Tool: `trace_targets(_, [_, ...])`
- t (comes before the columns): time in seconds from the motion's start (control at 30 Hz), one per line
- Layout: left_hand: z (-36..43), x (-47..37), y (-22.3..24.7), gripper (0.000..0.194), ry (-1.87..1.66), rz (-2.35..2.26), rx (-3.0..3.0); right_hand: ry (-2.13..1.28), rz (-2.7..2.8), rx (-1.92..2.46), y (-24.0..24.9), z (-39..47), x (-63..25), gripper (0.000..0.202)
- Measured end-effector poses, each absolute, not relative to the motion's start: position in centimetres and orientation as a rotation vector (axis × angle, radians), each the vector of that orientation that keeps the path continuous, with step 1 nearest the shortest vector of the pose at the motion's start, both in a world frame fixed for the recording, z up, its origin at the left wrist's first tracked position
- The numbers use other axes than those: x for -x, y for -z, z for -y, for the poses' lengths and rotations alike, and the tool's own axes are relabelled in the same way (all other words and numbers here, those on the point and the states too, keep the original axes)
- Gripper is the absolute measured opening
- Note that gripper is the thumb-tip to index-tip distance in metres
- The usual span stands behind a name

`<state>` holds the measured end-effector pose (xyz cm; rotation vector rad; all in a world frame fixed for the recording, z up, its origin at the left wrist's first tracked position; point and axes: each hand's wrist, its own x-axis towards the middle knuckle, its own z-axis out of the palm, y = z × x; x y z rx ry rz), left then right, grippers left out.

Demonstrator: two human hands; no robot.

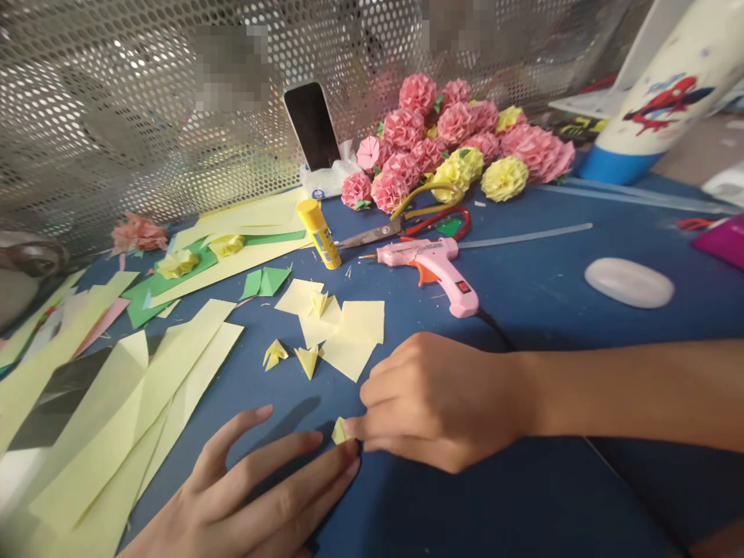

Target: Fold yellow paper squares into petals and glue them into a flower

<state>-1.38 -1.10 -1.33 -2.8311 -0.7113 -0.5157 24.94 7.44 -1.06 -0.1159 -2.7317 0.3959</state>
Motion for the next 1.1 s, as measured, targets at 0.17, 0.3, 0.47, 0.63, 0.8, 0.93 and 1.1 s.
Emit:
trace_targets(0.17, [1.0, 1.81, 1.83, 0.035, 0.475, 0.67, 2.841, -0.293, 2.659, 0.123, 1.42, -7.53, -24.9, 0.028])
trace_targets(0.3, [1.12, 1.81, 2.23, 0.036, 0.557, 0.734, 2.833, -0.233, 2.624, 0.112, 1.03, -7.31, -24.73, 0.028])
trace_targets(0.47, [1.15, 1.66, 1.95, 0.035, 0.514, 0.773, 2.849, -0.262, 2.622, 0.021, 0.79, -7.18, -24.6, 0.025])
trace_targets(0.63, [1.26, 1.69, 1.34, 0.031, 0.528, 0.812, 2.854, -0.287, 2.667, -0.017, 1.14, -7.18, -24.52, 0.021])
trace_targets(0.8, [1.04, 1.92, 1.63, 0.031, 0.46, 0.814, 2.875, -0.363, 2.761, 0.085, 1.23, -7.04, -24.63, 0.022])
trace_targets(0.93, [0.87, 1.99, 1.59, 0.032, 0.438, 0.789, 2.884, -0.451, 2.824, 0.111, 0.88, -7.05, -24.66, 0.024])
trace_targets(1.1, [1.29, 1.99, 1.34, 0.03, 0.456, 0.8, 2.878, -0.43, 2.787, 0.091, 0.75, -7.11, -24.53, 0.026])
